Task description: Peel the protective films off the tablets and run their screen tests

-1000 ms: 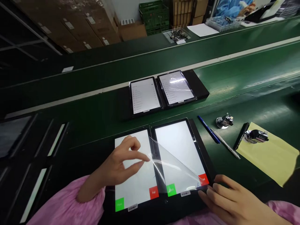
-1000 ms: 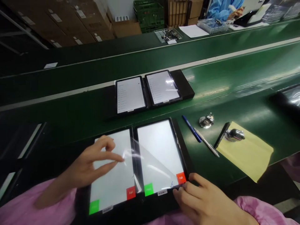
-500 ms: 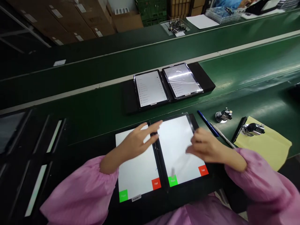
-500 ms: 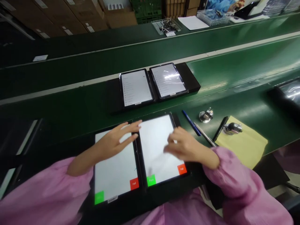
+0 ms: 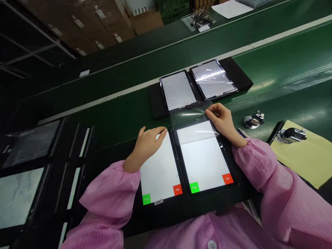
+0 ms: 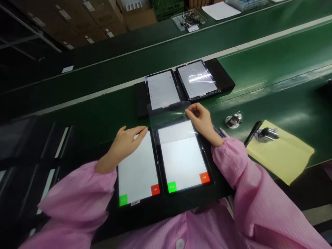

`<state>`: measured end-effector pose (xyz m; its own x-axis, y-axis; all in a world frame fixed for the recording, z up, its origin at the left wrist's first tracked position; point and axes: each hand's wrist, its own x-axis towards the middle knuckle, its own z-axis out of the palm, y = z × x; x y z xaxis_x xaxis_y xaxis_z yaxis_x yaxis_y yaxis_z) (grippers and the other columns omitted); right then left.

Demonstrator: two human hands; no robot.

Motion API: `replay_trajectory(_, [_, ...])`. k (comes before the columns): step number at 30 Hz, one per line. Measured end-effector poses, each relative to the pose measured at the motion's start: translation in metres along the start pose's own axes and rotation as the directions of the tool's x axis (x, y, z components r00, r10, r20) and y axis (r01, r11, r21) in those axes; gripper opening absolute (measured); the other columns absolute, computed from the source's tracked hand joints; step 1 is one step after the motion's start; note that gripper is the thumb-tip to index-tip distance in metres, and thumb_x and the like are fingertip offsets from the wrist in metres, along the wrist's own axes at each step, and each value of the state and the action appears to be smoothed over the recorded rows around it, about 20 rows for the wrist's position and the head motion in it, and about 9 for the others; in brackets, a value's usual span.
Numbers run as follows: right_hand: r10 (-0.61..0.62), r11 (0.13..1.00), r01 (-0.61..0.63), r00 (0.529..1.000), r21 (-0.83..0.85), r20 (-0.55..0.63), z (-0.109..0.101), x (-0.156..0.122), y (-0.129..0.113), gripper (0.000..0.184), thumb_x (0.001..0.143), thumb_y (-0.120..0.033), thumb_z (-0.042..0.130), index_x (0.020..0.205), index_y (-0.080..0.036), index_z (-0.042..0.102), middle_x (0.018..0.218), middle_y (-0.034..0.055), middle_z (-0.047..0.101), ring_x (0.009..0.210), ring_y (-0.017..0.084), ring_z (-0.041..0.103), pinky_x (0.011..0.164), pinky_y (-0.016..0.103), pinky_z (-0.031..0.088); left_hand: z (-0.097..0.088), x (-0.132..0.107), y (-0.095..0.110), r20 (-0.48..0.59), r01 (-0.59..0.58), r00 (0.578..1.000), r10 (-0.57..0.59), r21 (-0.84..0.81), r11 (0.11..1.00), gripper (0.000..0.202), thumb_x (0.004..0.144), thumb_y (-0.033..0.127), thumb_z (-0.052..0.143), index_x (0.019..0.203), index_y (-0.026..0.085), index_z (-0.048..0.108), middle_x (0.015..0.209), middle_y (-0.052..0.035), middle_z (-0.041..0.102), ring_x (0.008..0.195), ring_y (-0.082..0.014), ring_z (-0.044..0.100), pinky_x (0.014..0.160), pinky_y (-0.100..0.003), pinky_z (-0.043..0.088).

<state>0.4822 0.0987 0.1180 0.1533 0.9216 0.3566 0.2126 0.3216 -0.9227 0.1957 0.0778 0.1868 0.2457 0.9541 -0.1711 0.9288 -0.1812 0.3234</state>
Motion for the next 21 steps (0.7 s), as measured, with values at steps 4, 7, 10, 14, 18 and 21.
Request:
replay_trajectory(4, [0.010,1.000,-0.010,1.000,0.019,0.000,0.001,0.001,-0.001,0.019,0.085,-0.040,0.067,0.080,-0.024,0.059,0.080,-0.0001,0.064,0.074,0.016,0.063,0.065,0.030,0.051,-0.005,-0.004,-0.001,-0.033,0.008,0.999,-0.008,0.003,1.000,0.047,0.099,0.046,0.038,0.118,0.024,0.076,0.117,-0.0055,0.081,0.075,-0.0220,0.075,0.128,-0.065,0.024])
replay_trajectory(7, [0.008,1.000,-0.008,1.000,0.017,0.002,0.001,0.002,-0.001,0.018,0.085,-0.038,0.067,0.080,-0.024,0.057,0.080,-0.0005,0.063,0.076,0.016,0.062,0.066,0.030,0.051,-0.003,-0.006,-0.005,-0.106,-0.019,0.994,0.016,-0.023,1.000,0.039,0.095,0.045,0.048,0.113,0.026,0.077,0.121,-0.0048,0.079,0.085,-0.0241,0.076,0.125,-0.063,0.032])
replay_trajectory(10, [0.013,1.000,-0.013,1.000,0.013,0.015,0.000,0.001,-0.001,0.016,0.087,-0.034,0.068,0.081,-0.024,0.057,0.082,-0.0007,0.062,0.078,0.017,0.062,0.065,0.029,0.051,-0.001,-0.010,-0.009,-0.180,-0.070,0.982,0.054,-0.082,0.994,0.028,0.092,0.043,0.055,0.102,0.027,0.076,0.123,-0.0044,0.078,0.118,-0.0309,0.071,0.114,-0.056,0.050])
replay_trajectory(14, [-0.002,1.000,0.002,0.999,0.003,0.038,0.000,0.001,0.002,0.014,0.090,-0.032,0.069,0.085,-0.025,0.058,0.085,-0.0007,0.061,0.081,0.017,0.062,0.064,0.028,0.051,-0.006,-0.023,-0.013,-0.242,-0.122,0.966,0.092,-0.111,0.986,0.020,0.096,0.041,0.057,0.089,0.028,0.071,0.121,-0.0010,0.078,0.127,-0.0306,0.066,0.112,-0.055,0.052])
replay_trajectory(18, [-0.065,0.998,0.065,0.998,-0.005,0.017,0.001,0.001,0.009,0.012,0.093,-0.031,0.069,0.089,-0.026,0.059,0.086,-0.0004,0.060,0.080,0.017,0.062,0.062,0.030,0.050,-0.019,-0.046,-0.014,-0.310,-0.179,0.937,0.161,-0.028,0.984,0.019,0.102,0.038,0.054,0.093,0.027,0.066,0.105,0.0034,0.079,0.090,-0.0209,0.076,0.119,-0.060,0.045])
replay_trajectory(21, [-0.053,0.998,0.053,0.999,-0.035,0.005,0.002,0.000,0.011,0.015,0.095,-0.037,0.070,0.089,-0.028,0.059,0.086,0.0001,0.060,0.081,0.018,0.062,0.060,0.031,0.049,-0.022,-0.068,-0.007,-0.295,-0.318,0.897,0.328,0.083,0.944,0.013,0.104,0.028,0.053,0.101,0.027,0.066,0.089,0.0044,0.076,0.067,-0.0154,0.069,0.109,-0.052,0.055])
